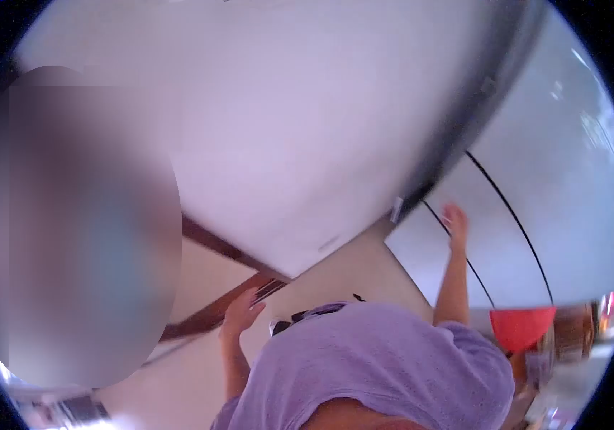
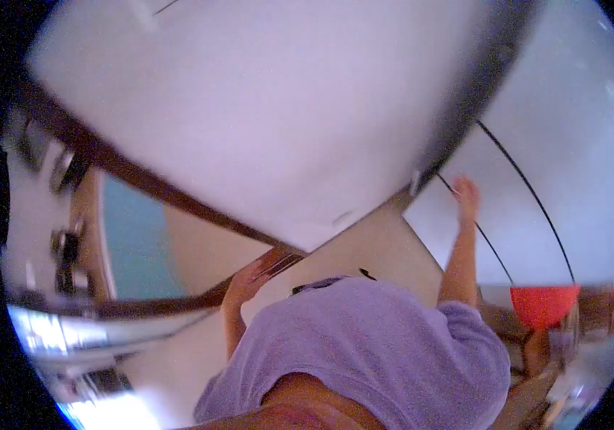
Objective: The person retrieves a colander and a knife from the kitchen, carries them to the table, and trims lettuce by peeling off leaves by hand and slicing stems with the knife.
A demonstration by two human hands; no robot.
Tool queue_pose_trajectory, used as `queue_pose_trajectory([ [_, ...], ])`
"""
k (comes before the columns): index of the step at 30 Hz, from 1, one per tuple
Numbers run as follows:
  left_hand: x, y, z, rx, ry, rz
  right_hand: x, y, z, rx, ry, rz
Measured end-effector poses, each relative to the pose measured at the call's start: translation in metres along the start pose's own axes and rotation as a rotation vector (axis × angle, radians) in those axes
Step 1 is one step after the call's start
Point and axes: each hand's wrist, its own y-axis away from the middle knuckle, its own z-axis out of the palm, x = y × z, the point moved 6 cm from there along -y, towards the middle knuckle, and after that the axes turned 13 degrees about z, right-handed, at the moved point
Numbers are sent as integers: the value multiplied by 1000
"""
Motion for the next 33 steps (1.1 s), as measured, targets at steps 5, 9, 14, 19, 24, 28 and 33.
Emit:
queue_pose_trajectory([
  [5, 18, 2, -12, 24, -207, -15, 55, -123, -131, 201, 160, -58],
  [9, 13, 0, -43, 67, -138, -164, 17, -137, -128, 411, 292, -165],
  [14, -8, 27, -13, 249, -155, -210, 31, -132, -142, 543, 328, -312],
  [19, -10, 67, -43, 165, -108, -340, 7, -133, -121, 357, 273, -124],
  [24, -61, 89, -92, 164, -132, -238, 19, -96, -107, 321, 199, 16],
  [28, -104, 99, -128, 290, -62, -196, 105, -112, -68, 172, 185, 267],
  [33, -188, 125, -176, 207, 37, -215, 285, 49, 111, -401, 372, 841],
])
